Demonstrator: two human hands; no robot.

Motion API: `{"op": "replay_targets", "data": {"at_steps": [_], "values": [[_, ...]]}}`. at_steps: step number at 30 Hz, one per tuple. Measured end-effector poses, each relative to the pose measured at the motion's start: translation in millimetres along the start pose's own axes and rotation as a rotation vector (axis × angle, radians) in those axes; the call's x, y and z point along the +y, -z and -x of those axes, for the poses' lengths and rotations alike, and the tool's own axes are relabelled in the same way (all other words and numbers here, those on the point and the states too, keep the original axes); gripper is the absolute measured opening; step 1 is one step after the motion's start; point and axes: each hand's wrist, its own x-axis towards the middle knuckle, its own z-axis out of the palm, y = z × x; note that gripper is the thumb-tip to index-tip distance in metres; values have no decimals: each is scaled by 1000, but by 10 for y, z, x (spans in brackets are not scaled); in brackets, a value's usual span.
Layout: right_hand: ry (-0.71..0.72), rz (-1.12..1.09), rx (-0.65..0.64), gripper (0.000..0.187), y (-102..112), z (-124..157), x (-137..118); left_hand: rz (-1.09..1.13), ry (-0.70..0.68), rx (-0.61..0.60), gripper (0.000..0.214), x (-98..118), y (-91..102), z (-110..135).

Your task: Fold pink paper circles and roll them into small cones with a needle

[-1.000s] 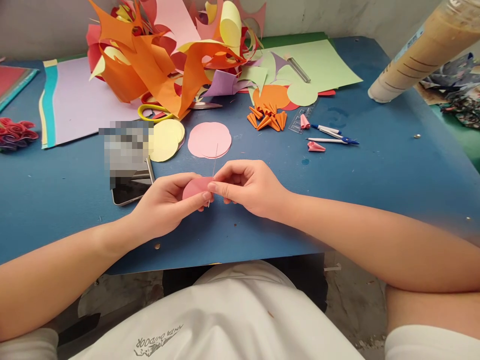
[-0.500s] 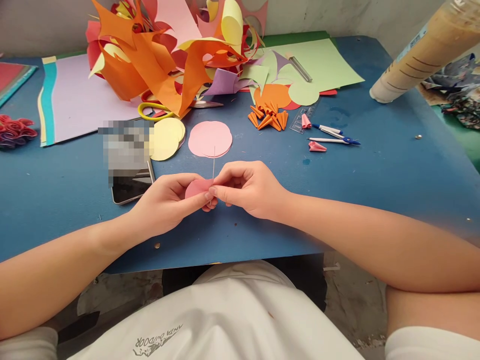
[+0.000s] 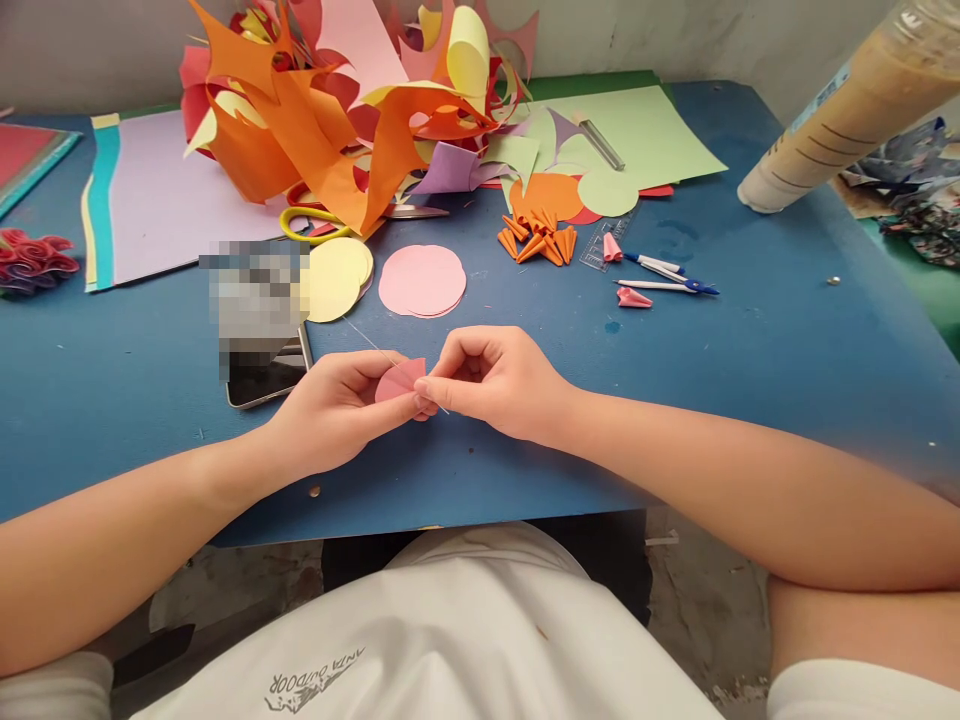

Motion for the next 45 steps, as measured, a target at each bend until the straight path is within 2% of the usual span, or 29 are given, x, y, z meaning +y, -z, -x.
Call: {"op": "replay_targets", "data": {"at_steps": [4, 9, 15, 24, 28, 33, 45], "values": [[-24, 7, -17, 29, 7, -1, 18, -83, -17, -4, 26, 21, 8, 4], [76, -22, -96, 14, 22, -17, 31, -72, -13, -32, 20, 52, 10, 11], [100, -29, -53, 7, 32, -26, 12, 11, -47, -75, 14, 50, 21, 12], [104, -81, -49, 7, 24, -27, 1, -90, -54, -72, 21, 68, 36, 14], [119, -103, -79, 11, 16, -24, 3, -67, -47, -60, 23, 53, 24, 9], [129, -104, -62, 9, 12, -23, 16, 14, -50, -25, 19, 22, 10, 0], [164, -27, -49, 4, 15, -8, 12, -162, -162, 65, 24, 20, -7, 75]]}}
